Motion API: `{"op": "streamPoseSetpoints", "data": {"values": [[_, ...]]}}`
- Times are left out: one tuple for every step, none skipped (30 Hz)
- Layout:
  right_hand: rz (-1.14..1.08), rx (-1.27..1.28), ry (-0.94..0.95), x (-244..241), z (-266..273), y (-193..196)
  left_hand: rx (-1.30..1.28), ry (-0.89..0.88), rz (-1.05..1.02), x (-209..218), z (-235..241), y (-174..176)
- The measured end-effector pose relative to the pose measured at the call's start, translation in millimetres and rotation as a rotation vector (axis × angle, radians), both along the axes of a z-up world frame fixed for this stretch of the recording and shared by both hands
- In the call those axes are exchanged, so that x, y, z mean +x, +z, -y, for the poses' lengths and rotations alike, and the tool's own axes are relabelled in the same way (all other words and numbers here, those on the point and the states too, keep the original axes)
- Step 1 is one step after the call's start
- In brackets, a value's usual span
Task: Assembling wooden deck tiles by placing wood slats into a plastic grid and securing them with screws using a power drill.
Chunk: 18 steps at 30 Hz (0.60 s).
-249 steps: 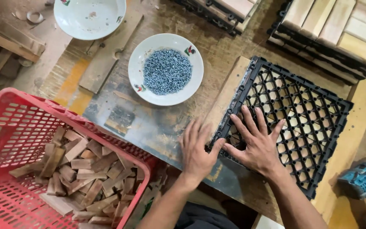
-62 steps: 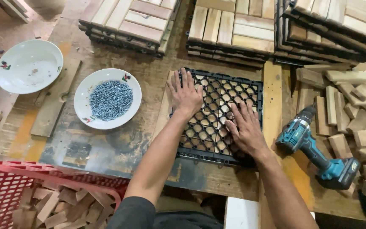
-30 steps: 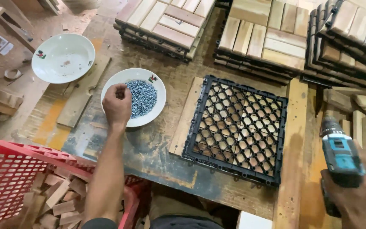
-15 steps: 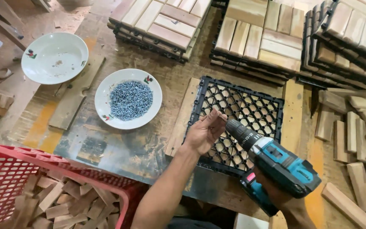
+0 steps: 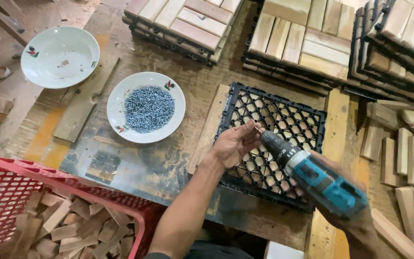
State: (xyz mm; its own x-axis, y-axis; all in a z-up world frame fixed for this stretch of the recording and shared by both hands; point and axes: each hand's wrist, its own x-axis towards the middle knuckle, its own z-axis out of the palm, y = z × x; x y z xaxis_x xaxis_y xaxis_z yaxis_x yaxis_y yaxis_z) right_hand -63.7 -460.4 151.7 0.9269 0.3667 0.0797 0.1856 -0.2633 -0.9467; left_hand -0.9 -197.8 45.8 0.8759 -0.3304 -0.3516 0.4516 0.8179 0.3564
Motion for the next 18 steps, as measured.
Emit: {"op": "streamPoseSetpoints", "data": {"values": [[-0.028, -0.05, -0.035, 6, -9, 6, 0.121, 0.099, 0.003, 4, 4, 0], [-0.056, -0.1, -0.067, 13, -17, 12, 0.24, 0.2, 0.006, 8, 8, 1], [-0.053, -0.102, -0.065, 26, -28, 20, 0.238, 0.203, 0.008, 13, 7, -2], [-0.096, -0.178, -0.116, 40, -40, 29, 0.801, 0.416, 0.148, 18, 6, -4], [-0.138, -0.255, -0.167, 54, -51, 37, 1.366, 0.624, 0.292, 24, 5, -7], [-0.136, -0.255, -0.162, 67, -60, 45, 1.367, 0.629, 0.29, 31, 3, -8], [-0.179, -0.329, -0.209, 80, -68, 52, 1.633, 0.529, 0.379, 38, 1, -9], [-0.229, -0.404, -0.256, 91, -76, 58, 1.895, 0.406, 0.466, 42, 0, -12], [-0.234, -0.406, -0.252, 90, -80, 59, 1.897, 0.402, 0.459, 53, 1, -24], [-0.278, -0.481, -0.302, 91, -84, 62, 2.067, 0.099, 0.361, 67, 3, -35], [-0.322, -0.557, -0.352, 92, -87, 65, 2.206, -0.22, 0.247, 81, 4, -46], [-0.324, -0.558, -0.352, 100, -97, 72, 2.205, -0.222, 0.247, 83, 2, -39], [-0.36, -0.541, -0.355, 108, -106, 79, 2.218, -0.262, 0.23, 84, 0, -33], [-0.412, -0.532, -0.353, 110, -114, 83, 2.222, -0.319, 0.203, 76, 1, -30], [-0.429, -0.543, -0.349, 112, -112, 79, 2.211, -0.339, 0.193, 67, 6, -33], [-0.378, -0.563, -0.296, 122, -114, 77, 2.188, -0.301, 0.2, 72, 4, -31], [-0.326, -0.583, -0.243, 132, -116, 75, 2.165, -0.263, 0.208, 76, 2, -28], [-0.32, -0.581, -0.247, 136, -121, 81, 2.167, -0.257, 0.214, 78, 1, -23]]}}
